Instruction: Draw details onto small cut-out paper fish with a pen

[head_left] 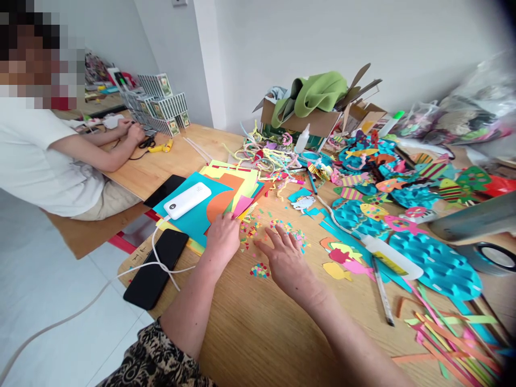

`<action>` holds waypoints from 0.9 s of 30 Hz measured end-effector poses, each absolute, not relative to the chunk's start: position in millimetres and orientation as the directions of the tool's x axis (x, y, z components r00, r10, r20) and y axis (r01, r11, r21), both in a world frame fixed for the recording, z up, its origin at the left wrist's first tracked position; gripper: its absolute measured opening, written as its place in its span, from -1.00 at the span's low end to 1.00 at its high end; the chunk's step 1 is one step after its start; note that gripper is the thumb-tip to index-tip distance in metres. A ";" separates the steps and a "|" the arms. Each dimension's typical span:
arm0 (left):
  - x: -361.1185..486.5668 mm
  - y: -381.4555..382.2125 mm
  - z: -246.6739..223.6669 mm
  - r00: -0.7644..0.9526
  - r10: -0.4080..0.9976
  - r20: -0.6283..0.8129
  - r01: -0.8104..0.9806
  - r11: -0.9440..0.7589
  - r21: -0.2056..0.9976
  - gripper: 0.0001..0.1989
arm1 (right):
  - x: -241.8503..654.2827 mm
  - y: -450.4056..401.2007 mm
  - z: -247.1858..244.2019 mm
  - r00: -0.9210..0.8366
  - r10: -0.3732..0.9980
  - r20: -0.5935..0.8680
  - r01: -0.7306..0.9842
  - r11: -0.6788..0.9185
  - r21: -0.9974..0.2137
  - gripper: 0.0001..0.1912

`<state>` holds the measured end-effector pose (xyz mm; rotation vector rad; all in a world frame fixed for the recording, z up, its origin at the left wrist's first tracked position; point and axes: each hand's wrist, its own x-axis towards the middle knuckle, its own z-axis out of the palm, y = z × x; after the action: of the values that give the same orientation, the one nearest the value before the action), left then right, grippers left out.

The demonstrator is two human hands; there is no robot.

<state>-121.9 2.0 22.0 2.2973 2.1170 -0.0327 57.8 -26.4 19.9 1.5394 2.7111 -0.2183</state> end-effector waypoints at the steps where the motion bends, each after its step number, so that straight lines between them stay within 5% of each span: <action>1: -121.9 2.0 22.0 0.083 0.996 -0.028 0.997 -0.083 -0.002 -0.66 | 58.0 -26.1 19.5 -0.502 0.861 -0.080 0.864 0.495 -0.098 -0.47; 11: -122.8 3.7 21.4 0.090 0.995 -0.045 0.996 -0.090 -0.002 -0.66 | 79.4 -25.2 32.0 -0.404 0.906 -0.126 0.910 0.412 0.049 -0.55; 21: -121.4 2.8 22.3 0.088 0.995 -0.046 0.996 -0.089 -0.015 -0.67 | 63.5 -27.6 26.4 -0.483 0.867 -0.121 0.875 0.482 -0.038 -0.47; 27: -122.3 3.4 21.6 0.085 0.995 -0.050 0.996 -0.086 -0.008 -0.67 | 80.4 -29.1 28.3 -0.424 0.893 -0.152 0.900 0.434 0.036 -0.49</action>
<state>-122.3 3.4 21.6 2.2932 2.1050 -0.0662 80.4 -29.1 28.3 1.5954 2.5314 -0.0765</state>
